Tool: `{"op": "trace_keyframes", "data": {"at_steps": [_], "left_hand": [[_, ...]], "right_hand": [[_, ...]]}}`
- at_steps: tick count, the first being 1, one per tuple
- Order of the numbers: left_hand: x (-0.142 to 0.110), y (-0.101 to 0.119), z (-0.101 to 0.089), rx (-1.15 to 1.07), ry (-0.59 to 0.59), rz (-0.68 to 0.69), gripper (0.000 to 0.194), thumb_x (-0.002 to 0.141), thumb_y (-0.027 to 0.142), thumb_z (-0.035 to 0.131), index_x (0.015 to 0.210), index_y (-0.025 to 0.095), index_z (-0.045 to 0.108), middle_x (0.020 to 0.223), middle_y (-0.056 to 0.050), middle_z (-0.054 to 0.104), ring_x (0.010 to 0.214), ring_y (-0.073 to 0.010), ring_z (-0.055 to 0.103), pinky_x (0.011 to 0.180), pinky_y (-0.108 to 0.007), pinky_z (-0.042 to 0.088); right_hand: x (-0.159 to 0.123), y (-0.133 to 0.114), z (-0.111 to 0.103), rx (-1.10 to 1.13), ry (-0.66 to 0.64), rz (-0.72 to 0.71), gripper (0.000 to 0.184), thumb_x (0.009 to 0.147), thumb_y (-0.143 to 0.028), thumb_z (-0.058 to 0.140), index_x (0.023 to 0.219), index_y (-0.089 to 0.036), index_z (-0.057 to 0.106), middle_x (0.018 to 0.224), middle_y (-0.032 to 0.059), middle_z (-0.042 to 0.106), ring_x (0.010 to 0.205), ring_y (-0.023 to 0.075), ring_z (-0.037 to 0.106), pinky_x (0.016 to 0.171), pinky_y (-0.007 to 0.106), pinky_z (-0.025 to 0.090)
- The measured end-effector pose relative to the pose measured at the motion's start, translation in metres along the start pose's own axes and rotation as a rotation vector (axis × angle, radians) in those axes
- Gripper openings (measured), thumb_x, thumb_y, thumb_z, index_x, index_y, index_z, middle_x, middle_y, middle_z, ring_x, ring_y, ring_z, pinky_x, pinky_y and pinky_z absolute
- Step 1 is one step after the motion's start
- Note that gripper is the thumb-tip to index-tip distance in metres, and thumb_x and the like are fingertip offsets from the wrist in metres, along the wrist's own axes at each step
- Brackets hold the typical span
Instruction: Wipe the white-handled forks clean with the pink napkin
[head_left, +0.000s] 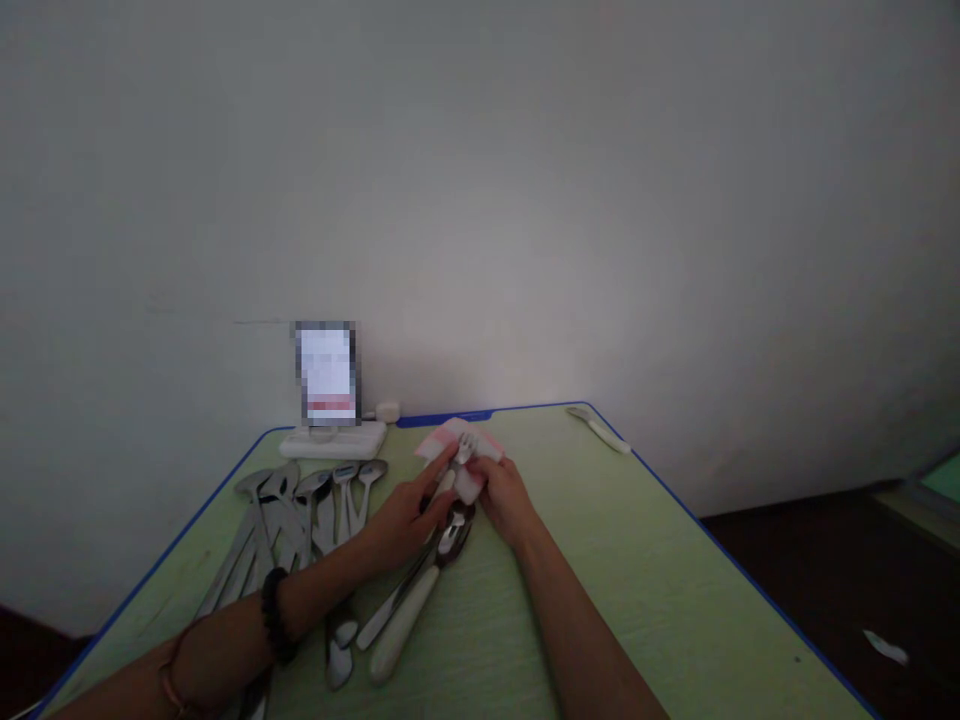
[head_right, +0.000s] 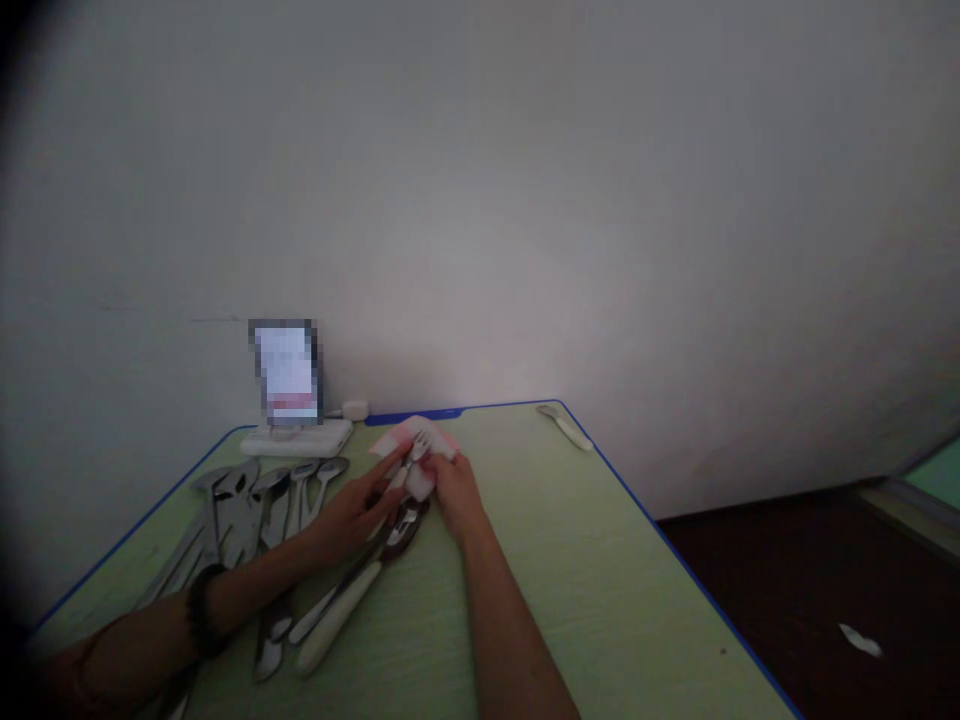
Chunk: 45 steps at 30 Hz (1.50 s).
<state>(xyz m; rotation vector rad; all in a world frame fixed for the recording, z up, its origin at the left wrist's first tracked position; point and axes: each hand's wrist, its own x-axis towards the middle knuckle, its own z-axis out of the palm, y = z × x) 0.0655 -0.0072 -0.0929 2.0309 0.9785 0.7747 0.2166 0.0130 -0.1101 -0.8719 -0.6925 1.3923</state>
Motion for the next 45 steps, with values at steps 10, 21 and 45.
{"op": "trace_keyframes", "data": {"at_steps": [10, 21, 45], "left_hand": [[-0.002, 0.006, -0.001, 0.034, -0.004, -0.017, 0.06, 0.089, 0.027, 0.042, 0.145, 0.015, 0.024, 0.059, 0.003, 0.059, 0.05, -0.0137, 0.05, 0.051, -0.022, 0.037], [0.0, 0.0, 0.001, 0.012, -0.004, -0.008, 0.063, 0.089, 0.028, 0.04, 0.146, 0.014, 0.017, 0.062, 0.003, 0.062, 0.052, -0.0133, 0.053, 0.053, -0.023, 0.041], [-0.001, 0.001, 0.001, 0.022, -0.019, -0.014, 0.062, 0.089, 0.027, 0.042, 0.146, 0.016, 0.019, 0.063, 0.002, 0.063, 0.053, -0.014, 0.053, 0.054, -0.023, 0.04]], "right_hand": [[-0.001, -0.003, 0.003, 0.086, 0.029, -0.027, 0.018, 0.054, -0.012, 0.054, 0.069, -0.015, 0.064, 0.058, -0.0017, 0.066, 0.056, 0.0134, 0.056, 0.06, 0.025, 0.044], [0.002, 0.005, -0.007, -0.082, -0.099, -0.008, 0.02, 0.055, -0.014, 0.057, 0.073, -0.015, 0.067, 0.058, -0.0019, 0.065, 0.054, 0.0131, 0.054, 0.058, 0.025, 0.042], [-0.004, -0.004, 0.002, 0.02, -0.055, -0.029, 0.023, 0.055, -0.014, 0.055, 0.075, -0.015, 0.067, 0.06, -0.0017, 0.067, 0.057, 0.0139, 0.057, 0.062, 0.026, 0.045]]}}
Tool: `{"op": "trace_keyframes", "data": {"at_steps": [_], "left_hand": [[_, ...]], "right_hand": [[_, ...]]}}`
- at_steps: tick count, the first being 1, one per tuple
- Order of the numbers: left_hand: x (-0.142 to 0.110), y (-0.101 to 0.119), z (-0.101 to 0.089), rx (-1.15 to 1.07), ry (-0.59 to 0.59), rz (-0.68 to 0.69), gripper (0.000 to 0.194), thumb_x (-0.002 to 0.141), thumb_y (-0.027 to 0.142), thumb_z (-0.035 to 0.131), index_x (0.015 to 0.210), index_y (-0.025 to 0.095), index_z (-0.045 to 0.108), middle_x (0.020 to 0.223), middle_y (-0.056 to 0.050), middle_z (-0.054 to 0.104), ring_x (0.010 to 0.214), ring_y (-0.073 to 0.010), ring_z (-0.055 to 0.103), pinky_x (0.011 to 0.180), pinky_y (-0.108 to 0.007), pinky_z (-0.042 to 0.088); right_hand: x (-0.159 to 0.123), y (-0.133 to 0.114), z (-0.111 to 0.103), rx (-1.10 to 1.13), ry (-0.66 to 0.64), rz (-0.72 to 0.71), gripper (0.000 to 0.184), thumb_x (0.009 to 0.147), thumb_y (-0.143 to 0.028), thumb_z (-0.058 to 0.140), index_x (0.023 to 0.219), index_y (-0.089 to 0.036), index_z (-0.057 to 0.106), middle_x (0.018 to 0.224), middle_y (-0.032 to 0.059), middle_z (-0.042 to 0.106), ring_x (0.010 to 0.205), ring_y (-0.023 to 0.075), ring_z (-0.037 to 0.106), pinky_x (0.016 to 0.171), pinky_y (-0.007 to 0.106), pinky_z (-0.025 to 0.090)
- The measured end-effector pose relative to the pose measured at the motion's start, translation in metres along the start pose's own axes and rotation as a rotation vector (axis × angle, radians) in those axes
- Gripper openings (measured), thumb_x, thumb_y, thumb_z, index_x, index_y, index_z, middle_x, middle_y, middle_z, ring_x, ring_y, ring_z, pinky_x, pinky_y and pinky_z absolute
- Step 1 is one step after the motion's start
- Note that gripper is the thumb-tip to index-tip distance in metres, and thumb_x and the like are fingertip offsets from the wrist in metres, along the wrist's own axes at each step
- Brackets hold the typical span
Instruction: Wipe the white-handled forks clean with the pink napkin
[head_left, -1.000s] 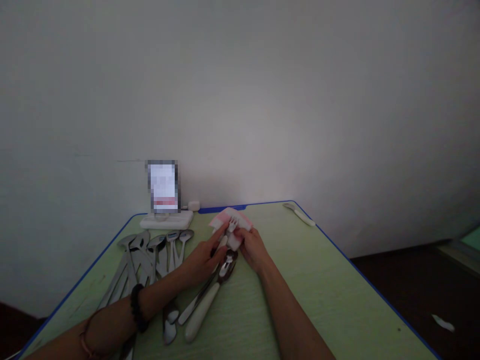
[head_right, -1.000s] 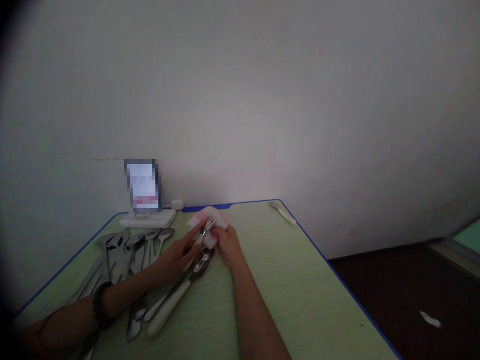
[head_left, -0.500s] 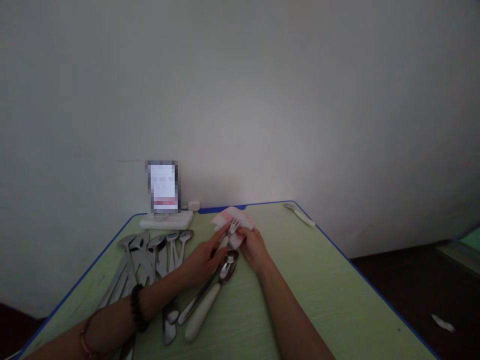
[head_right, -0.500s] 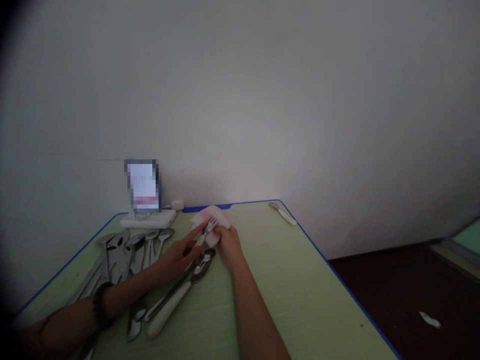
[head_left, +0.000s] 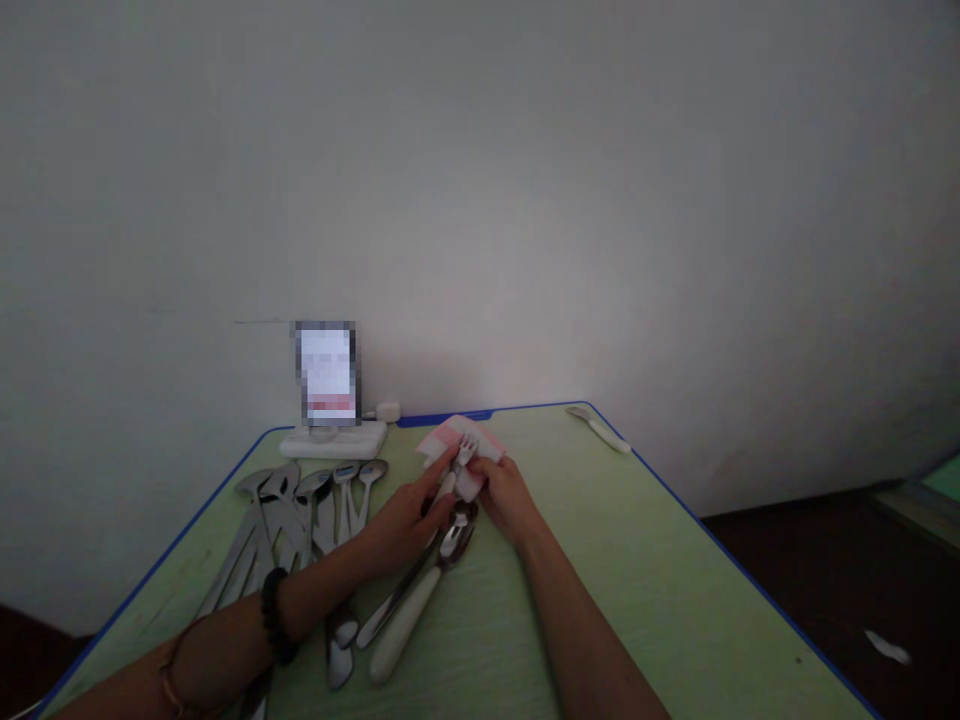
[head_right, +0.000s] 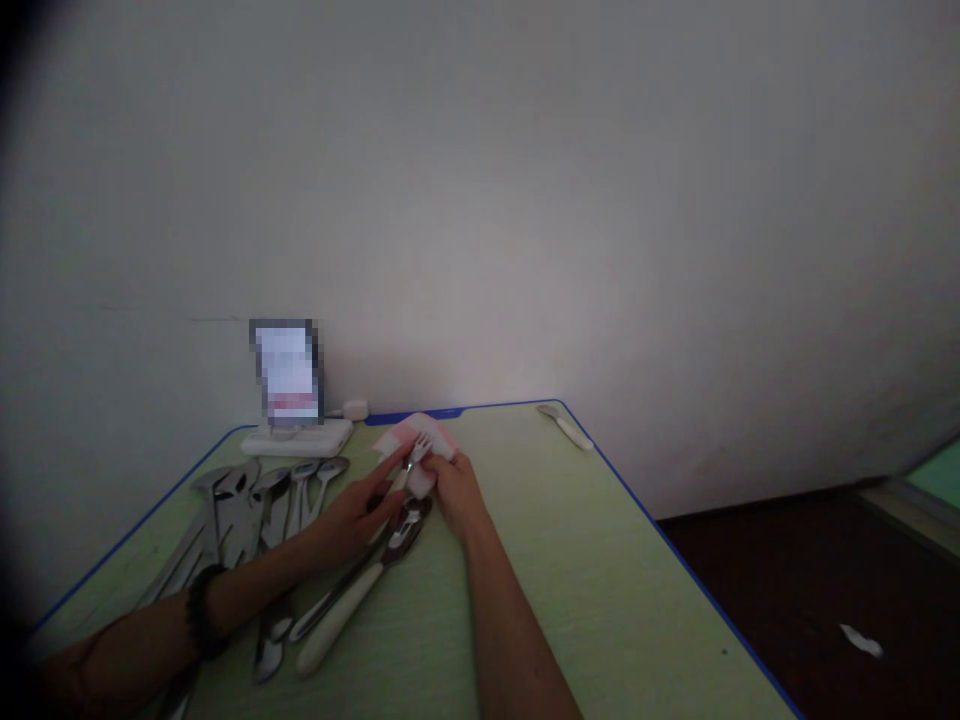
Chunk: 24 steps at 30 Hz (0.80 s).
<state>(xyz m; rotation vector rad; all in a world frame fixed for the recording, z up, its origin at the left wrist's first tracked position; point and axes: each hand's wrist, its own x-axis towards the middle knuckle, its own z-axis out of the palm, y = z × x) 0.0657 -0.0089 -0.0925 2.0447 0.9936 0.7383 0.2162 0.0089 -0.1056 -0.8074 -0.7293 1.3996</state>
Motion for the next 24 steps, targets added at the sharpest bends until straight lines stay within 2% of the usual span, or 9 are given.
{"op": "trace_keyframes", "data": {"at_steps": [8, 15, 24], "left_hand": [[0.0, 0.002, 0.0, -0.03, 0.011, 0.006, 0.063, 0.09, 0.03, 0.042, 0.146, 0.014, 0.019, 0.061, 0.002, 0.061, 0.051, -0.0141, 0.052, 0.051, -0.023, 0.04], [0.001, 0.004, 0.0, -0.023, 0.011, 0.005, 0.059, 0.088, 0.029, 0.043, 0.144, 0.015, 0.026, 0.062, 0.002, 0.061, 0.053, -0.0147, 0.053, 0.052, -0.023, 0.04], [0.0, 0.003, 0.0, -0.014, 0.006, -0.002, 0.059, 0.088, 0.027, 0.044, 0.143, 0.019, 0.027, 0.061, 0.003, 0.059, 0.051, -0.0137, 0.051, 0.051, -0.023, 0.039]], "right_hand": [[0.002, 0.002, -0.004, -0.059, -0.019, 0.026, 0.023, 0.056, -0.016, 0.058, 0.077, -0.014, 0.067, 0.062, -0.0008, 0.068, 0.059, 0.0145, 0.057, 0.061, 0.026, 0.045], [-0.004, -0.012, 0.006, 0.27, 0.038, 0.119, 0.022, 0.062, -0.025, 0.056, 0.079, -0.015, 0.065, 0.073, 0.0021, 0.071, 0.069, 0.0166, 0.062, 0.07, 0.028, 0.049], [-0.007, -0.01, 0.006, 0.055, 0.02, 0.059, 0.016, 0.063, -0.023, 0.062, 0.076, -0.015, 0.065, 0.063, 0.0002, 0.068, 0.056, 0.0146, 0.059, 0.057, 0.026, 0.046]]}}
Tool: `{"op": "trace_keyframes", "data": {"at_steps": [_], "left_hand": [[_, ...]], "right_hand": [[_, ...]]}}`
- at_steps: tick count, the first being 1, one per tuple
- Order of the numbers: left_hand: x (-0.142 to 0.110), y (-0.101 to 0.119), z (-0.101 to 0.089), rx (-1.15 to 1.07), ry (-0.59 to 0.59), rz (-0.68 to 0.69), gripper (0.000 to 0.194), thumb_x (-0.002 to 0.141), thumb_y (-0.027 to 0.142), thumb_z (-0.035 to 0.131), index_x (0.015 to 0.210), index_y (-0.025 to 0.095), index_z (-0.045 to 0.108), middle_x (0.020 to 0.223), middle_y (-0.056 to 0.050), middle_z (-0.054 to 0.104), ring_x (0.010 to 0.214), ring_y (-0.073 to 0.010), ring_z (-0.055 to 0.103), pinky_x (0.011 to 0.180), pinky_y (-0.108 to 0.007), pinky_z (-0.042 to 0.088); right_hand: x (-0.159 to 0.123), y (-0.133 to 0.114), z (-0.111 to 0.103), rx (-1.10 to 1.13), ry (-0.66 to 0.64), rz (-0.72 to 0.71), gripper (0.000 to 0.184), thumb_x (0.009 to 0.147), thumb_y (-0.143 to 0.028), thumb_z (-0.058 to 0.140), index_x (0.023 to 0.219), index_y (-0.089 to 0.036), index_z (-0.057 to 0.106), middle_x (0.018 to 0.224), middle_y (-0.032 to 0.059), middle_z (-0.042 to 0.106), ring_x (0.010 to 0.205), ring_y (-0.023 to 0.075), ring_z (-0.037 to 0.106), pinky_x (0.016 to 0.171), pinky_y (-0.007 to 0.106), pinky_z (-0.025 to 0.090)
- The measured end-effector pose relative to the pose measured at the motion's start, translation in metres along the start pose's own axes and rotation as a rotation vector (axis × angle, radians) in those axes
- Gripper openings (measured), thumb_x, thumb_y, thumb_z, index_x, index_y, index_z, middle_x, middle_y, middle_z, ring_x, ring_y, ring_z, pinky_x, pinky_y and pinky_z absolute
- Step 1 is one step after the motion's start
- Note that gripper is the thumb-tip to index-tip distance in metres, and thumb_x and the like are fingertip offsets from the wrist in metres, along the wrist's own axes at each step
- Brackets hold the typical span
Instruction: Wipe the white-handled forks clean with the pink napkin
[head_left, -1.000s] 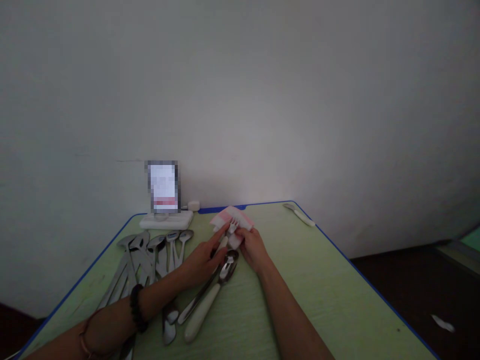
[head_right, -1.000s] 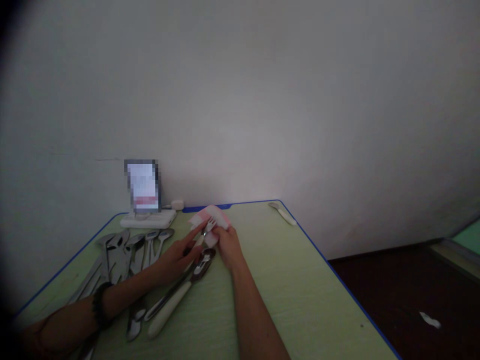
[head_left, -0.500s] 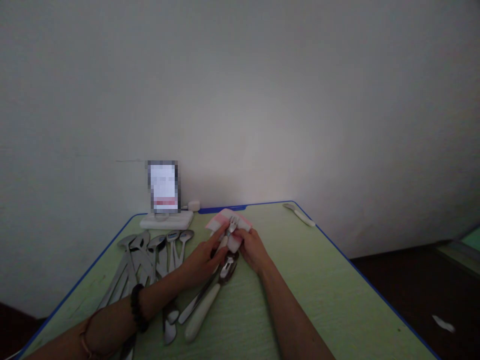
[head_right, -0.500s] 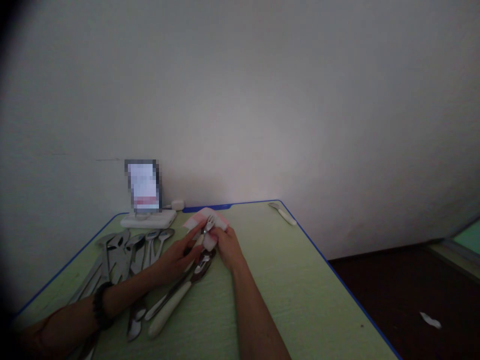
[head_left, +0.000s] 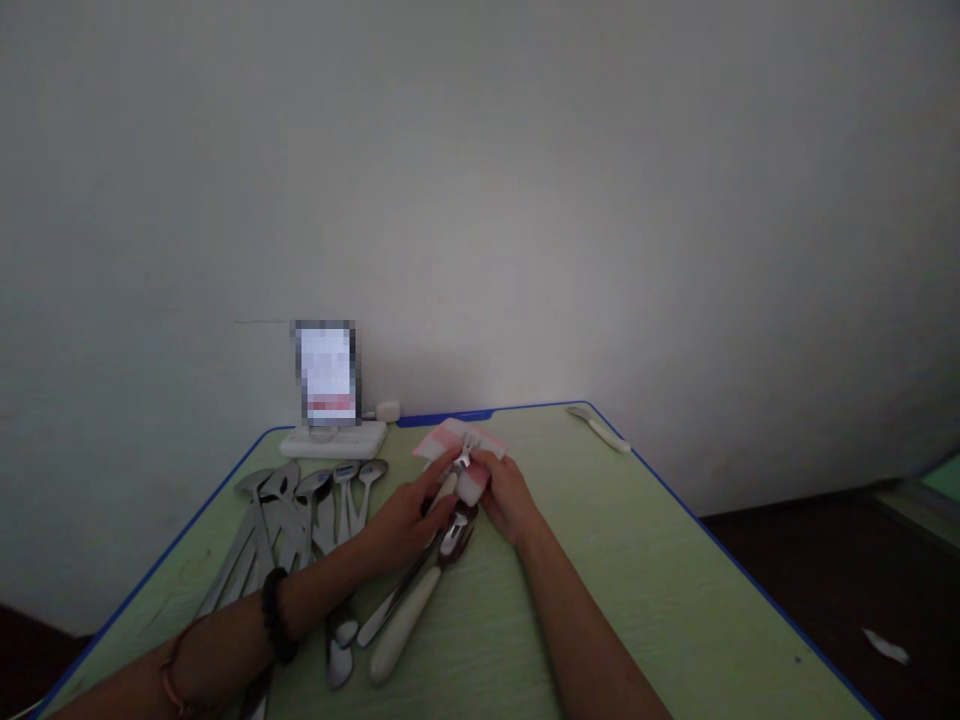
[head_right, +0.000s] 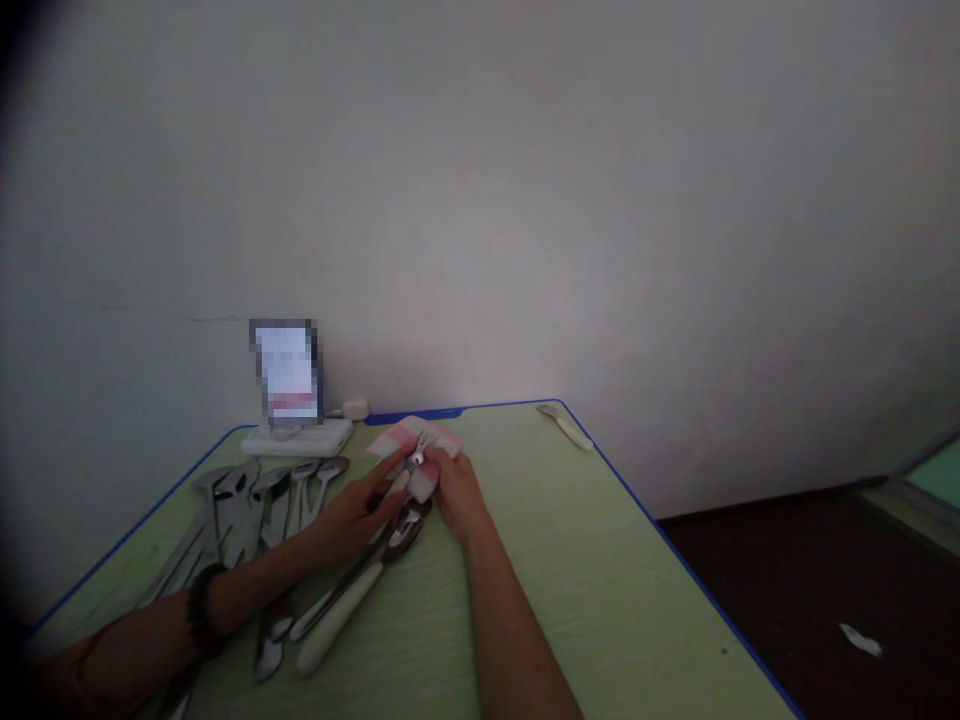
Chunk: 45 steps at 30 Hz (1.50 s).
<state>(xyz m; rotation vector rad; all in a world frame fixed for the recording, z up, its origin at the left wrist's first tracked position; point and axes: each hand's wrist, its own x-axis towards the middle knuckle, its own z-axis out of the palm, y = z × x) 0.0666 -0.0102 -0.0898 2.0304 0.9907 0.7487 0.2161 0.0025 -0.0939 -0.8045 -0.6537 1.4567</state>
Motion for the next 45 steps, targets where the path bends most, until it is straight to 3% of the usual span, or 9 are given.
{"op": "trace_keyframes", "data": {"at_steps": [5, 9, 16, 21, 28, 32, 35, 40, 45], "left_hand": [[0.0, 0.002, 0.0, -0.002, 0.017, 0.011, 0.062, 0.087, 0.026, 0.045, 0.145, 0.02, 0.023, 0.069, 0.002, 0.06, 0.054, -0.013, 0.051, 0.054, -0.022, 0.04], [0.0, 0.008, -0.002, 0.023, 0.057, 0.036, 0.058, 0.087, 0.027, 0.046, 0.142, 0.02, 0.029, 0.081, 0.0, 0.061, 0.062, -0.0128, 0.052, 0.061, -0.023, 0.042], [0.0, 0.005, -0.001, 0.015, 0.092, -0.013, 0.052, 0.089, 0.034, 0.04, 0.138, 0.017, 0.035, 0.059, 0.006, 0.046, 0.05, -0.0114, 0.04, 0.049, -0.021, 0.033], [0.002, 0.004, -0.001, -0.081, 0.165, 0.012, 0.039, 0.091, 0.034, 0.034, 0.124, 0.016, 0.044, 0.076, 0.001, 0.057, 0.058, -0.012, 0.051, 0.058, -0.023, 0.042], [0.003, 0.001, -0.001, -0.117, 0.18, 0.008, 0.033, 0.087, 0.035, 0.044, 0.115, 0.018, 0.047, 0.077, 0.0, 0.063, 0.063, -0.0137, 0.057, 0.059, -0.025, 0.046], [0.005, 0.0, 0.0, -0.175, 0.209, 0.0, 0.03, 0.085, 0.037, 0.048, 0.11, 0.019, 0.045, 0.075, 0.0, 0.063, 0.06, -0.0136, 0.058, 0.057, -0.025, 0.046], [0.006, -0.001, 0.001, -0.219, 0.24, -0.023, 0.025, 0.084, 0.036, 0.051, 0.099, 0.02, 0.039, 0.067, 0.004, 0.061, 0.054, -0.0122, 0.056, 0.052, -0.023, 0.043], [0.006, 0.001, 0.0, -0.119, 0.251, -0.063, 0.021, 0.083, 0.038, 0.052, 0.08, 0.021, 0.039, 0.055, 0.008, 0.051, 0.046, -0.0101, 0.048, 0.046, -0.02, 0.036], [0.005, 0.002, -0.002, -0.017, 0.224, -0.044, 0.026, 0.086, 0.042, 0.045, 0.073, 0.02, 0.044, 0.055, 0.006, 0.051, 0.05, -0.0112, 0.048, 0.049, -0.021, 0.035]], "right_hand": [[0.002, 0.0, -0.002, 0.053, 0.049, -0.045, 0.017, 0.063, -0.023, 0.066, 0.078, -0.016, 0.065, 0.066, 0.0006, 0.069, 0.059, 0.0144, 0.06, 0.058, 0.026, 0.047], [0.008, 0.0, -0.005, 0.173, 0.129, -0.099, 0.018, 0.063, -0.023, 0.069, 0.08, -0.016, 0.065, 0.076, 0.0022, 0.071, 0.069, 0.0157, 0.064, 0.067, 0.028, 0.051], [0.016, 0.003, -0.01, 0.272, 0.268, -0.156, 0.015, 0.066, -0.021, 0.068, 0.08, -0.018, 0.064, 0.079, 0.0016, 0.071, 0.075, 0.015, 0.064, 0.071, 0.027, 0.053], [0.022, 0.006, -0.014, 0.298, 0.306, -0.22, 0.016, 0.067, -0.022, 0.067, 0.082, -0.018, 0.064, 0.081, 0.0013, 0.071, 0.081, 0.0149, 0.064, 0.077, 0.027, 0.052], [0.015, 0.011, -0.009, 0.065, 0.121, -0.176, 0.031, 0.069, -0.042, 0.066, 0.089, -0.019, 0.065, 0.08, 0.0023, 0.071, 0.071, 0.0149, 0.063, 0.064, 0.027, 0.049], [0.007, 0.012, -0.007, -0.203, -0.006, -0.107, 0.032, 0.066, -0.045, 0.069, 0.075, -0.015, 0.065, 0.062, 0.0004, 0.065, 0.054, 0.0117, 0.053, 0.052, 0.024, 0.041], [0.003, 0.007, -0.006, -0.33, -0.051, -0.094, 0.03, 0.064, -0.043, 0.071, 0.071, -0.015, 0.064, 0.06, -0.0008, 0.062, 0.053, 0.0103, 0.05, 0.052, 0.023, 0.038], [0.001, 0.002, -0.005, -0.388, -0.047, -0.102, 0.029, 0.063, -0.041, 0.071, 0.072, -0.014, 0.065, 0.063, -0.0002, 0.062, 0.056, 0.0114, 0.051, 0.055, 0.024, 0.04], [0.001, 0.003, -0.006, -0.347, -0.098, -0.113, 0.031, 0.062, -0.04, 0.072, 0.08, -0.015, 0.066, 0.07, 0.0001, 0.065, 0.06, 0.0114, 0.053, 0.059, 0.024, 0.043]]}}
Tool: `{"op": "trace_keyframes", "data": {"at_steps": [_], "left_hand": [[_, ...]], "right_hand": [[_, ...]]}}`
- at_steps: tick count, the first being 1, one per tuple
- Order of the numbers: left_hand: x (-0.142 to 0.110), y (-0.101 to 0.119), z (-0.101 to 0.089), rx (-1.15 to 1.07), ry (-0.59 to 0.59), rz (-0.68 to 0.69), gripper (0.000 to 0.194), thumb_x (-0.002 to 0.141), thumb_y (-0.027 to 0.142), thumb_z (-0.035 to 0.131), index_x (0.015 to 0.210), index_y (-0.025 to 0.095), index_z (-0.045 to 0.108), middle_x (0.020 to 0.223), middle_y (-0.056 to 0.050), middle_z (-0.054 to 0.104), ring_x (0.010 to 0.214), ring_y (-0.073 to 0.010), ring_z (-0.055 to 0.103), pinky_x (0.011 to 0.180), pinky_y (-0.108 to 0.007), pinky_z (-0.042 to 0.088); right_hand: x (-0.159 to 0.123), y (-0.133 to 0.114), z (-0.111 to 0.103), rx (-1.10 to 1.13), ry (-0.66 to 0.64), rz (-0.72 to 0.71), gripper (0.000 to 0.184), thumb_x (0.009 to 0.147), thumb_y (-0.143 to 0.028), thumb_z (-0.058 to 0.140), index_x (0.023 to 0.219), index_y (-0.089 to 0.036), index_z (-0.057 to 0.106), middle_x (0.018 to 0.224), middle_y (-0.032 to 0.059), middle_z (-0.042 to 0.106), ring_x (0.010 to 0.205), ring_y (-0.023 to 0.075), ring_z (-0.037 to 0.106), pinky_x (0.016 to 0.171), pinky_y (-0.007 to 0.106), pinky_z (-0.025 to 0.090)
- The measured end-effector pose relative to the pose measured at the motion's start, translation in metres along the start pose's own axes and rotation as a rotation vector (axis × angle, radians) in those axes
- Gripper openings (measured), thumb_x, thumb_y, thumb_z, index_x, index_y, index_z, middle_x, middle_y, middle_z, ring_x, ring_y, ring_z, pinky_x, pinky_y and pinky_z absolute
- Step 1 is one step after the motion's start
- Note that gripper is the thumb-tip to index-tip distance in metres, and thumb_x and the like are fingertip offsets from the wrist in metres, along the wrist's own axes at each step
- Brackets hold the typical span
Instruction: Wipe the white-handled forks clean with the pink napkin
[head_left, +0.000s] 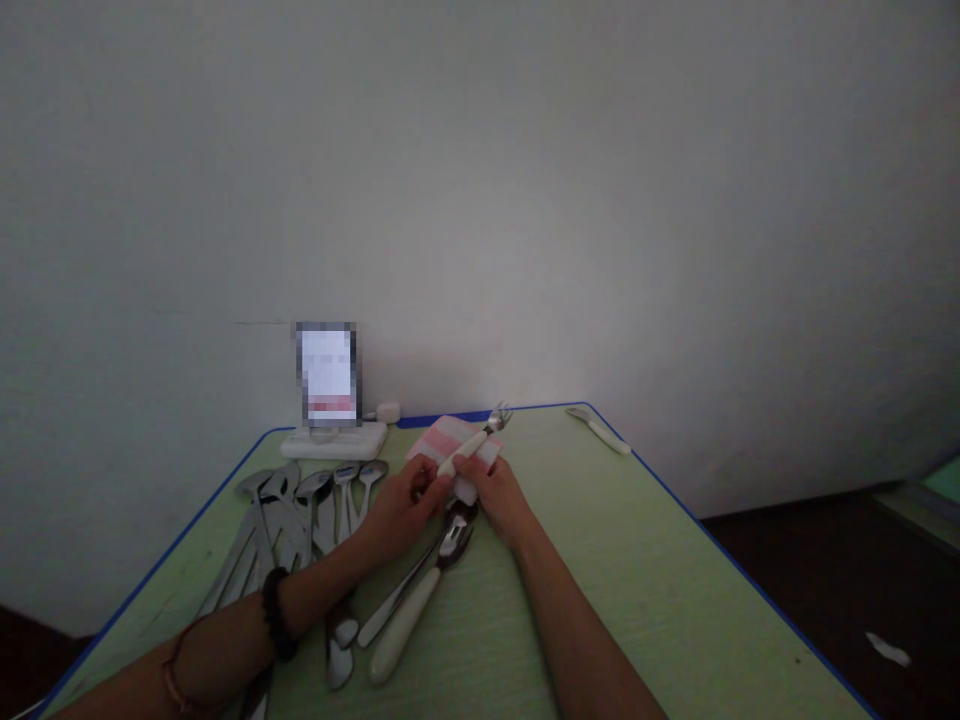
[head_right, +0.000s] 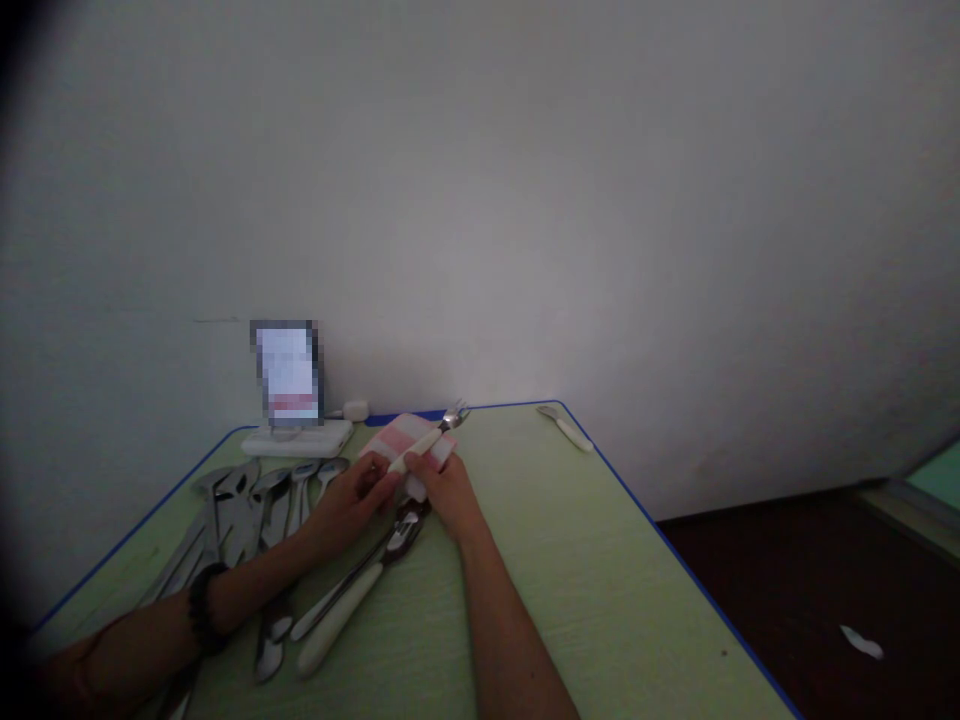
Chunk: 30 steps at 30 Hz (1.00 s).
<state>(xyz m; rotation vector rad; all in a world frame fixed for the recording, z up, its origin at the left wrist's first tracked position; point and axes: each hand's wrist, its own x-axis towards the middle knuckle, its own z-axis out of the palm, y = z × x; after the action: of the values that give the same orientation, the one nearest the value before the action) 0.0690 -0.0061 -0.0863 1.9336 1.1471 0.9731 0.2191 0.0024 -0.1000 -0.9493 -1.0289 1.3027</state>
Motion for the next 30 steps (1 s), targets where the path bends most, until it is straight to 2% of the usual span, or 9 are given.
{"op": "trace_keyframes", "data": {"at_steps": [8, 13, 18, 25, 30], "left_hand": [[0.0, 0.0, -0.003, 0.165, -0.027, 0.047, 0.041, 0.09, 0.045, 0.036, 0.061, 0.019, 0.049, 0.054, 0.003, 0.05, 0.054, -0.0135, 0.047, 0.054, -0.024, 0.035], [-0.001, 0.001, -0.003, 0.159, -0.056, 0.049, 0.042, 0.091, 0.045, 0.034, 0.061, 0.019, 0.048, 0.054, 0.003, 0.049, 0.054, -0.0135, 0.046, 0.054, -0.024, 0.034], [0.0, 0.0, -0.002, 0.149, -0.069, 0.033, 0.042, 0.09, 0.045, 0.035, 0.06, 0.018, 0.048, 0.053, 0.003, 0.049, 0.052, -0.013, 0.045, 0.052, -0.023, 0.033], [0.0, 0.0, -0.002, 0.131, -0.064, 0.01, 0.04, 0.09, 0.043, 0.037, 0.061, 0.018, 0.05, 0.052, 0.004, 0.05, 0.049, -0.012, 0.045, 0.051, -0.023, 0.032], [-0.002, 0.005, -0.005, 0.22, -0.025, 0.061, 0.039, 0.091, 0.037, 0.035, 0.061, 0.018, 0.052, 0.055, 0.002, 0.054, 0.053, -0.0126, 0.049, 0.054, -0.023, 0.036]], "right_hand": [[-0.001, -0.001, -0.001, 0.032, 0.005, 0.033, 0.035, 0.06, -0.042, 0.074, 0.078, -0.014, 0.066, 0.069, 0.002, 0.066, 0.059, 0.0122, 0.055, 0.06, 0.025, 0.045], [-0.003, -0.002, 0.001, 0.019, 0.05, 0.023, 0.034, 0.059, -0.042, 0.075, 0.074, -0.013, 0.066, 0.065, 0.0019, 0.066, 0.056, 0.0119, 0.054, 0.057, 0.025, 0.044], [-0.005, -0.005, 0.005, 0.025, 0.056, -0.008, 0.034, 0.062, -0.042, 0.072, 0.079, -0.013, 0.067, 0.068, 0.0021, 0.067, 0.058, 0.0122, 0.055, 0.058, 0.024, 0.045], [0.001, -0.004, 0.003, -0.158, 0.127, -0.059, 0.041, 0.068, -0.045, 0.063, 0.092, -0.011, 0.066, 0.081, 0.0072, 0.069, 0.07, 0.0168, 0.059, 0.065, 0.027, 0.047], [0.006, -0.001, 0.001, -0.335, 0.184, -0.109, 0.04, 0.071, -0.046, 0.057, 0.09, -0.012, 0.065, 0.078, 0.0079, 0.068, 0.073, 0.0192, 0.059, 0.066, 0.028, 0.047]]}}
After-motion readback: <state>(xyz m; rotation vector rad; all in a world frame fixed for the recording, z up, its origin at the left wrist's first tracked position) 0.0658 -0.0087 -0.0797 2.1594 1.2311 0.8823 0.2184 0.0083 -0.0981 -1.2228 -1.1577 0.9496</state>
